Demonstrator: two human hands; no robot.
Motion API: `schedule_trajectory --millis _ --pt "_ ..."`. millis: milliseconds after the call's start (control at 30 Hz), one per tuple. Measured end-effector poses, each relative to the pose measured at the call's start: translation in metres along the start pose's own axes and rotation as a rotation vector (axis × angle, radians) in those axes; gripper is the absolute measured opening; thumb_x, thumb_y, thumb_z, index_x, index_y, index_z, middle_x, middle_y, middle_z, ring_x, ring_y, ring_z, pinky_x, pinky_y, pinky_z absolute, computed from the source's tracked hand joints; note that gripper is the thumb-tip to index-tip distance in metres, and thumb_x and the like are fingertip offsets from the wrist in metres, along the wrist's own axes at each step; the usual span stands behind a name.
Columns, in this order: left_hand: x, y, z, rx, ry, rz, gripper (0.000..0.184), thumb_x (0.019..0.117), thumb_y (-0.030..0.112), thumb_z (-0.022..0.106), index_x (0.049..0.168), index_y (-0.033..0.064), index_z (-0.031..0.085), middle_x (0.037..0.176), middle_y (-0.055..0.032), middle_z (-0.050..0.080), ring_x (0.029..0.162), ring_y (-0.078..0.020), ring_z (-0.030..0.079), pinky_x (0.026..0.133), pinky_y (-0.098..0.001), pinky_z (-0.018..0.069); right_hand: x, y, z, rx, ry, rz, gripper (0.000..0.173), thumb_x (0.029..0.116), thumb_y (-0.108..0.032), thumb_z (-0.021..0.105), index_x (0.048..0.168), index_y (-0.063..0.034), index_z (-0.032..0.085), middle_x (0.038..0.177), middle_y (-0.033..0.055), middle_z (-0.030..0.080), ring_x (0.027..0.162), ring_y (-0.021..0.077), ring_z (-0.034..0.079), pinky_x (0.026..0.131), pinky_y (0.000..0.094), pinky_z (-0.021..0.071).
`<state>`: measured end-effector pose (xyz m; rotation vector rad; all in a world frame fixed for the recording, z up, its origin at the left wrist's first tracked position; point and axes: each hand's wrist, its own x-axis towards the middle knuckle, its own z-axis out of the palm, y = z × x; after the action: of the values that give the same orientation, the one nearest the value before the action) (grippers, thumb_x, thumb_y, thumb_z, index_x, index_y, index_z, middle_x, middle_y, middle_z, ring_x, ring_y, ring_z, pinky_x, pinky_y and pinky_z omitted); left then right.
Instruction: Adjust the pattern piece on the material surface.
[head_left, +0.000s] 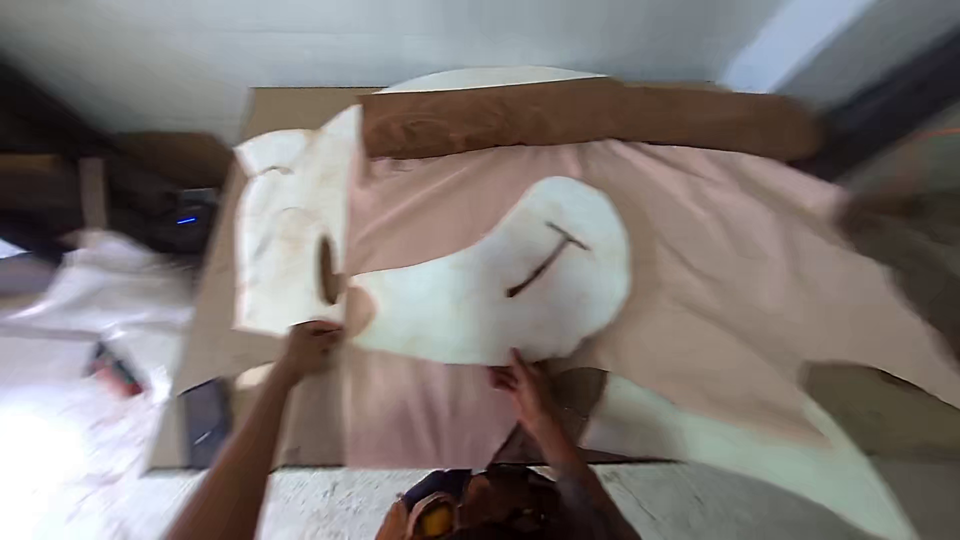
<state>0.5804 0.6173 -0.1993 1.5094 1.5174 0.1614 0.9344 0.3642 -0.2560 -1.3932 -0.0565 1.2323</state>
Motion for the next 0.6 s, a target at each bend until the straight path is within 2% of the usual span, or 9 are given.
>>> schedule_trajectory --millis 33,67,167,233,300,400,433,500,600 --pt "-0.012 -0.01 0.006 0.001 0.019 0.014 0.024 0.098 0.021 0.07 0.115 0.004 0.072 0.106 -0.0151 0.074 0.092 -0.0278 0.072 0.086 -0.0516 0.0596 -0.003 0.003 -0.004 -0.075 -0.047 0.008 0.048 0.1085 -0.037 0.049 0.125 0.0066 0.061 0.106 0.0212 0.074 0.093 0.031 0.074 0.084 0.0463 0.0621" --pt "-0.022 -0.021 0.012 -0.003 0.051 0.03 0.025 0.0955 0.025 0.073 0.111 0.0052 0.073 0.102 -0.0143 0.074 0.089 -0.0275 0.073 0.083 -0.0517 0.0605 -0.004 0.007 -0.008 -0.131 -0.083 -0.001 0.048 0.1092 -0.037 0.047 0.125 0.0063 0.061 0.109 0.0211 0.074 0.095 0.0312 0.074 0.084 0.0469 0.0621" --pt "-0.043 -0.062 0.034 -0.016 0.124 -0.006 0.027 0.0912 0.034 0.076 0.108 0.014 0.076 0.1 -0.0082 0.076 0.088 -0.0248 0.073 0.082 -0.054 0.061 -0.009 0.017 -0.02 -0.26 -0.131 -0.05 0.041 0.1082 -0.031 0.05 0.128 0.0041 0.06 0.11 0.0202 0.073 0.093 0.0304 0.074 0.079 0.0453 0.0629" --pt "-0.068 -0.083 0.04 -0.042 0.208 -0.034 0.019 0.0933 0.03 0.073 0.108 0.0169 0.076 0.101 -0.0051 0.076 0.089 -0.0224 0.073 0.083 -0.054 0.061 -0.018 0.02 -0.023 -0.35 -0.145 -0.095 0.034 0.1052 -0.026 0.055 0.12 0.0035 0.063 0.098 0.0177 0.074 0.081 0.0279 0.073 0.071 0.0431 0.0634" --pt "-0.098 -0.1 0.032 -0.057 0.331 -0.108 0.021 0.0971 0.028 0.069 0.114 0.0173 0.075 0.105 -0.0041 0.076 0.095 -0.0226 0.073 0.088 -0.0555 0.0596 -0.03 0.022 -0.023 -0.435 -0.154 -0.142 0.032 0.1039 -0.027 0.058 0.112 0.0023 0.066 0.08 0.0133 0.071 0.066 0.0248 0.07 0.062 0.0411 0.0622" --pt "-0.134 -0.135 -0.002 0.016 0.664 -0.21 0.028 0.0982 0.034 0.068 0.117 0.015 0.073 0.108 -0.0077 0.075 0.101 -0.0274 0.071 0.092 -0.0595 0.0564 -0.045 0.03 -0.019 -0.486 -0.188 -0.196 0.036 0.1052 -0.033 0.056 0.096 0.0007 0.066 0.066 0.01 0.065 0.056 0.0251 0.067 0.058 0.0433 0.0626" --pt "-0.139 -0.152 -0.015 0.077 0.789 -0.206 0.031 0.0968 0.037 0.069 0.118 0.0149 0.073 0.111 -0.0091 0.073 0.105 -0.0294 0.069 0.094 -0.0599 0.0549 -0.05 0.03 -0.016 -0.49 -0.211 -0.197 0.04 0.1062 -0.035 0.054 0.091 0.0006 0.065 0.063 0.0103 0.064 0.055 0.0259 0.067 0.058 0.0438 0.0624" --pt "-0.134 -0.188 -0.035 0.167 0.974 -0.176 0.033 0.0918 0.037 0.073 0.118 0.0176 0.073 0.126 -0.0139 0.064 0.119 -0.0376 0.059 0.099 -0.0639 0.0475 -0.055 0.028 -0.007 -0.524 -0.282 -0.197 0.044 0.1072 -0.035 0.052 0.089 0.0021 0.066 0.065 0.0139 0.066 0.058 0.0294 0.068 0.06 0.0455 0.0628" --pt "-0.12 -0.232 -0.055 0.274 0.926 -0.204 0.038 0.0895 0.043 0.072 0.123 0.0264 0.073 0.153 -0.0152 0.047 0.138 -0.0437 0.045 0.105 -0.07 0.0397 -0.052 0.026 0.005 -0.615 -0.435 -0.17 0.039 0.1061 -0.034 0.054 0.1 0.0012 0.068 0.078 0.0164 0.072 0.068 0.0317 0.072 0.067 0.0466 0.0644"
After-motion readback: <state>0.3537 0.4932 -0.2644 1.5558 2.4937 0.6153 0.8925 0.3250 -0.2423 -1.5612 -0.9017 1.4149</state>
